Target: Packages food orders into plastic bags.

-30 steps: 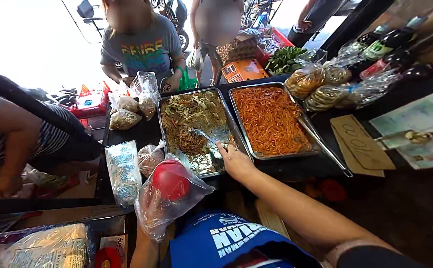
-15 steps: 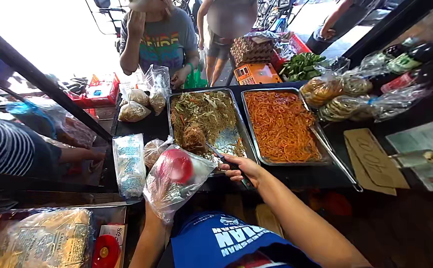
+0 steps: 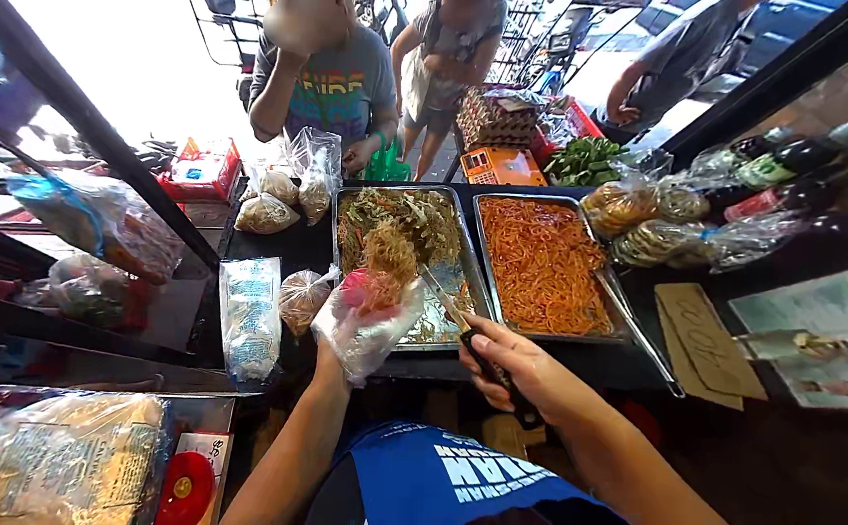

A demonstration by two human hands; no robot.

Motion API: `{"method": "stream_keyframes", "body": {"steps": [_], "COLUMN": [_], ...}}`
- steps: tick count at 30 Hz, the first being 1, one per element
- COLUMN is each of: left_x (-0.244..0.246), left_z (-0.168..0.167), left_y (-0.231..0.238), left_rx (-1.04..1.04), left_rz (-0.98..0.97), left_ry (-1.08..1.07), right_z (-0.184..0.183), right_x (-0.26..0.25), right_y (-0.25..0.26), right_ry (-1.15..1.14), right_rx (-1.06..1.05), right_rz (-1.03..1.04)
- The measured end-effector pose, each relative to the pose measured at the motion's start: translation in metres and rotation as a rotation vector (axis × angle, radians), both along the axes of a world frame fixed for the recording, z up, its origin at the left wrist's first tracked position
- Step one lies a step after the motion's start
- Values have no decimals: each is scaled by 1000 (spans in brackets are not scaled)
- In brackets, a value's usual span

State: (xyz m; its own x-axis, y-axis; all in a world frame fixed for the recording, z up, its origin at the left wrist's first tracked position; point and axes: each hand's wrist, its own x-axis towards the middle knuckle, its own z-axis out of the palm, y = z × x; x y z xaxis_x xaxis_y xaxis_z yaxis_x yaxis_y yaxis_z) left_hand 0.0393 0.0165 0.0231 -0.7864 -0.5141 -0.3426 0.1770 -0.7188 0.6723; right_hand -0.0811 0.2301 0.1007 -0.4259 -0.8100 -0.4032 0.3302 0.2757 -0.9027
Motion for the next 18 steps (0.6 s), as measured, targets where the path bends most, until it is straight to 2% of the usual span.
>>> {"method": "stream_keyframes", "body": {"steps": [1,3,5,7,9,11,13,15,17,18], "left_x": [-2,-12,-6,-7,-2,1,2,11,10,8], "left_z": [12,27,7,24,20,28,17,-1,10,22], "left_y": [3,5,3,8,8,10,9,5,8,10], "left_rx": [-23,62,-6,-105,-190,-204,-130,-88,-150,-223], "left_rz": [28,89,81,66,65,89,146,144,150,147], "left_ry": [-112,-327,-214,-225,-184,-216,-233,-198,-243,-283], "right_z": [-3,-14,-28,-47,-51,-46,-42,-42,-53,-63], "right_x": [5,12,16,21,21,15,-1,-26,-51,-60], "right_y": [2,6,11,13,12,8,0,-12,-28,-37], "right_ry": [150,542,947,1338,1539,1580,1486,1291,1134,1124], "right_rx": [36,207,359,354,330,322,377,550,756,818], "right_rz": [11,38,127,94,41,-12,-26,54,170,203]}}
